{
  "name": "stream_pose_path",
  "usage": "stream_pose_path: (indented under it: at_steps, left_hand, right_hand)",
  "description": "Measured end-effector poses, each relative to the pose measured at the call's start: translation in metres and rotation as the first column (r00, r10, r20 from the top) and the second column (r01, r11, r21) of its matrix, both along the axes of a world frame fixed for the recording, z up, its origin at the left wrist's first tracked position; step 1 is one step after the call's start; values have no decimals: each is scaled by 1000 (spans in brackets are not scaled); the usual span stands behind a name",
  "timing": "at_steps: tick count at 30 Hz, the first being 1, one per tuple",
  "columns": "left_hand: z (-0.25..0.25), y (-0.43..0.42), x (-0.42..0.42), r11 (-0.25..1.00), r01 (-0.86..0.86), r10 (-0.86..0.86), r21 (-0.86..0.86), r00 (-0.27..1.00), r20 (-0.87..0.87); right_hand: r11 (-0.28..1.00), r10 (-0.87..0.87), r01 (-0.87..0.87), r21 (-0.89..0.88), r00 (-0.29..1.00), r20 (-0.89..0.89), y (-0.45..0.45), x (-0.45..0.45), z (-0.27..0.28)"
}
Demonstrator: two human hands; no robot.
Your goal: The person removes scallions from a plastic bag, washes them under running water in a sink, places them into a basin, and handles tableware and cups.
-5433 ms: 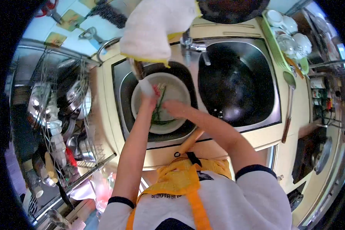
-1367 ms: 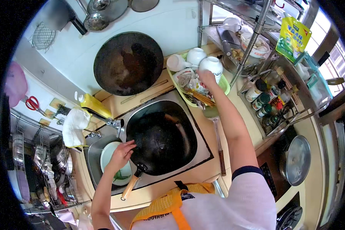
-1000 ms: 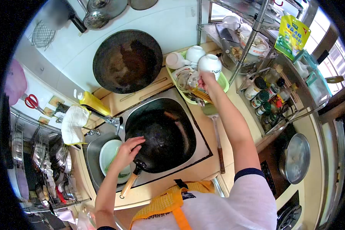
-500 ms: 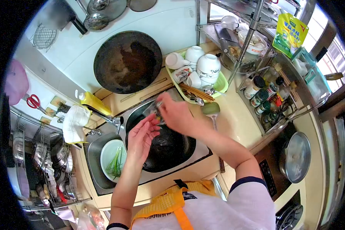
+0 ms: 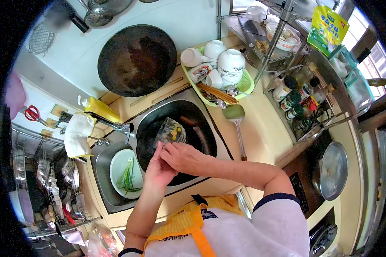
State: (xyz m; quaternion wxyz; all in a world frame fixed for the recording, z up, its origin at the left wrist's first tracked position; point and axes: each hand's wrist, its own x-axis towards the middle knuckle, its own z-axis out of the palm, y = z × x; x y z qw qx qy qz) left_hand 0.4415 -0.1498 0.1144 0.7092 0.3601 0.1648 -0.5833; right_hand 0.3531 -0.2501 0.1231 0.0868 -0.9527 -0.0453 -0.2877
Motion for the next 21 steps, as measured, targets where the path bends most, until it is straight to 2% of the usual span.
stream_pose_path:
  at_steps: [6, 9, 12, 15, 16, 18, 19, 20, 21]
  left_hand:
    - [-6, -7, -3, 999, -34, 34, -30, 999, -1]
    - [3, -14, -3, 994, -112, 112, -3, 992, -57]
    - [8, -19, 0, 996, -84, 84, 1, 996, -7]
    - [-1, -19, 7, 998, -58, 58, 38, 998, -3]
    - [2, -17, 9, 996, -11, 8, 91, 1000, 29]
    - [-2, -8, 11, 996, 85, -88, 37, 994, 71]
    - [-5, -4, 11, 991, 133, -133, 12, 987, 93]
    - [-2, -1, 8, 989, 148, -149, 16, 981, 122]
    - [3, 3, 5, 987, 160, -162, 23, 975, 151]
  right_hand:
    - [999, -34, 35, 3, 999, -21, -6, -6, -2]
    - [998, -64, 62, 29, 995, 79, -9, -3, -7]
    - [997, -42, 43, 66, 999, -11, -12, -5, -2]
    - [986, 75, -71, 149, 997, -22, -24, -8, -9]
    - [977, 44, -22, 212, 994, -97, -27, -10, -7]
    - [943, -4, 87, 321, 968, -252, -37, -20, -2]
    - [958, -88, 109, 266, 992, -89, -49, -24, -4]
    - [971, -128, 134, 197, 991, -42, -70, -27, -11]
    - [941, -284, 301, 153, 951, -122, -85, -31, -10]
